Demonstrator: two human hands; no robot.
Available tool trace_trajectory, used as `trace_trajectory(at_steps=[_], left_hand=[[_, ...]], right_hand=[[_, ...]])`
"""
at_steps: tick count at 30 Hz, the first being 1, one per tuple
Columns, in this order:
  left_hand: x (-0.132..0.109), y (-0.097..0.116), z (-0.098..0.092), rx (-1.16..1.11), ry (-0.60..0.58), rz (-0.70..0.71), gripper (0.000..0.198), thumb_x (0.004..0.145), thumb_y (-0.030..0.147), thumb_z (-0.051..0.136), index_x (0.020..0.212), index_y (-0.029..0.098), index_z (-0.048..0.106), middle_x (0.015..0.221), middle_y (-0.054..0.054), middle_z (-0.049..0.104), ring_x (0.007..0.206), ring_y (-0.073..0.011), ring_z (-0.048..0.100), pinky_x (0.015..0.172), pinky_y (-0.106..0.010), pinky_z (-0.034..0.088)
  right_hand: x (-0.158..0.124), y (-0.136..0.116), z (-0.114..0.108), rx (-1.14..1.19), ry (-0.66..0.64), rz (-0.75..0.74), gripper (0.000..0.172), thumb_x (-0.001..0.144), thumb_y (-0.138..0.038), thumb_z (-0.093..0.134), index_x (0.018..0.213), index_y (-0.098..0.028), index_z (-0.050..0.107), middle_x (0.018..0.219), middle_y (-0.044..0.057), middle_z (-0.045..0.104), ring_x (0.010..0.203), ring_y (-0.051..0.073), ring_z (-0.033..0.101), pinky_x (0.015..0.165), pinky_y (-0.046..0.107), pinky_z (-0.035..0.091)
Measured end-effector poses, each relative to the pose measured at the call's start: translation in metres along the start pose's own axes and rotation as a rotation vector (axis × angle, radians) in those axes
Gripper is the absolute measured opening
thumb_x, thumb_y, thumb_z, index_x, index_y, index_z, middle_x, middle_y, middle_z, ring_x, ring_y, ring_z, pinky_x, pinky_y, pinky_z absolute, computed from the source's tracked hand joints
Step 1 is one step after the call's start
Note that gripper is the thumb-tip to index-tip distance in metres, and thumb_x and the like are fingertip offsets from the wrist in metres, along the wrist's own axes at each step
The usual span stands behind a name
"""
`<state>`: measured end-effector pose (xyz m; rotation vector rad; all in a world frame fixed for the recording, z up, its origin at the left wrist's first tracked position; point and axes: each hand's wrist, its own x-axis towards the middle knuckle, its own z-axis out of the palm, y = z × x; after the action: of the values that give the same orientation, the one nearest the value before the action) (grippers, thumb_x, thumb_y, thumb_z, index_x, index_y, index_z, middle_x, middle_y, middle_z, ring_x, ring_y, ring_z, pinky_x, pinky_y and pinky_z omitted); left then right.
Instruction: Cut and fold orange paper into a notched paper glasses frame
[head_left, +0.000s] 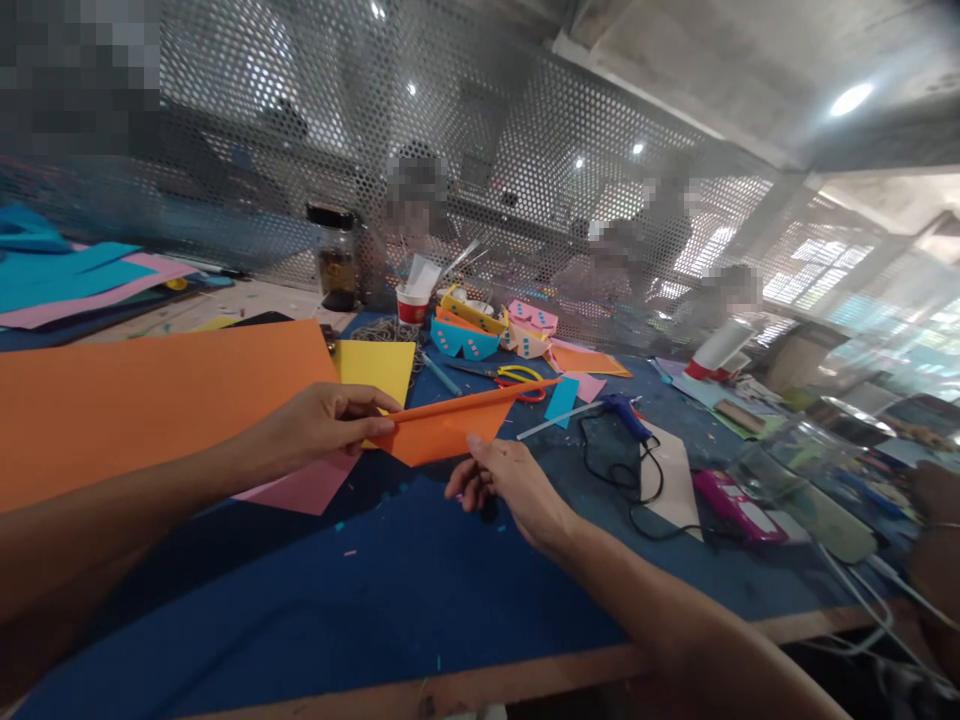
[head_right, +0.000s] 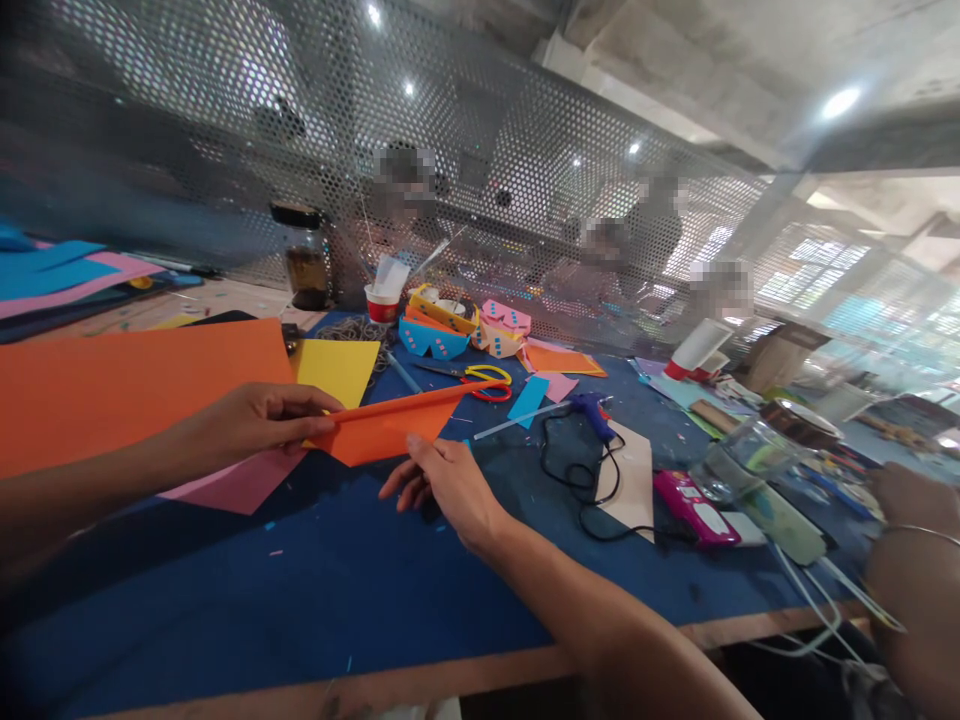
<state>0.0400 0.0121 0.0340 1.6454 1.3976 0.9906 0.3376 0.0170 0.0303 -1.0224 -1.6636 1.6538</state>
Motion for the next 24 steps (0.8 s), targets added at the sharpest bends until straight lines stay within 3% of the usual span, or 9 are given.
trace_trajectory(at_steps=[6, 9, 11, 14, 17, 20, 24], left_hand=[[0.002, -0.007, -0.003, -0.002, -0.015, -0.022, 0.052, 0.085, 0.062, 0.091, 0.114, 0.019, 0.087, 0.081, -0.001, 0.081, 0.070, -0.0162, 0.065, 0.059, -0.024, 0.048], [0.001, -0.005, -0.005, 0.019, -0.015, -0.021, 0.049, 0.086, 0.058, 0.091, 0.115, 0.019, 0.088, 0.084, 0.000, 0.081, 0.076, -0.0169, 0.066, 0.061, -0.024, 0.047], [-0.001, -0.001, -0.007, 0.036, -0.023, -0.021, 0.046, 0.086, 0.057, 0.091, 0.113, 0.019, 0.089, 0.080, 0.001, 0.078, 0.074, -0.0161, 0.063, 0.061, -0.023, 0.045], [-0.001, 0.006, -0.008, 0.053, -0.049, -0.023, 0.045, 0.084, 0.058, 0.091, 0.109, 0.020, 0.089, 0.077, 0.001, 0.078, 0.071, -0.0152, 0.060, 0.061, -0.024, 0.045], [-0.002, 0.010, -0.008, 0.072, -0.084, -0.019, 0.045, 0.084, 0.058, 0.090, 0.108, 0.020, 0.090, 0.072, 0.002, 0.075, 0.066, -0.0143, 0.058, 0.061, -0.025, 0.045], [-0.003, 0.009, -0.008, 0.089, -0.113, -0.018, 0.046, 0.085, 0.058, 0.088, 0.110, 0.019, 0.090, 0.065, 0.004, 0.070, 0.061, -0.0135, 0.055, 0.060, -0.026, 0.042], [-0.005, 0.002, -0.006, 0.096, -0.127, -0.024, 0.048, 0.086, 0.062, 0.087, 0.109, 0.020, 0.089, 0.058, 0.006, 0.064, 0.057, -0.0139, 0.053, 0.058, -0.027, 0.040]], right_hand=[[0.002, 0.001, 0.000, -0.061, -0.017, 0.014, 0.091, 0.097, -0.106, 0.056, 0.076, -0.019, 0.074, 0.077, 0.011, 0.080, 0.060, 0.015, 0.064, 0.061, 0.029, 0.046], [-0.003, 0.002, -0.003, -0.253, 0.116, -0.030, 0.084, 0.107, -0.099, 0.048, 0.081, -0.023, 0.072, 0.067, 0.005, 0.072, 0.056, 0.016, 0.061, 0.060, 0.030, 0.043], [-0.009, 0.001, -0.007, -0.498, 0.246, -0.171, 0.073, 0.118, -0.083, 0.047, 0.081, -0.025, 0.072, 0.065, 0.003, 0.069, 0.062, 0.018, 0.064, 0.066, 0.032, 0.045], [-0.015, -0.003, -0.015, -0.832, 0.403, -0.489, 0.051, 0.124, -0.058, 0.053, 0.094, -0.026, 0.078, 0.089, 0.008, 0.081, 0.089, 0.025, 0.076, 0.086, 0.037, 0.053], [-0.015, -0.009, -0.022, -1.071, 0.486, -0.720, 0.032, 0.126, -0.042, 0.057, 0.130, -0.024, 0.084, 0.132, 0.013, 0.086, 0.127, 0.032, 0.075, 0.113, 0.045, 0.052], [-0.009, -0.010, -0.025, -1.222, 0.459, -0.709, 0.030, 0.127, -0.032, 0.059, 0.147, -0.024, 0.080, 0.146, 0.012, 0.085, 0.139, 0.032, 0.071, 0.123, 0.049, 0.044], [-0.004, -0.006, -0.026, -1.272, 0.368, -0.547, 0.025, 0.127, -0.032, 0.060, 0.128, -0.025, 0.084, 0.127, 0.010, 0.089, 0.123, 0.030, 0.074, 0.115, 0.049, 0.042]])
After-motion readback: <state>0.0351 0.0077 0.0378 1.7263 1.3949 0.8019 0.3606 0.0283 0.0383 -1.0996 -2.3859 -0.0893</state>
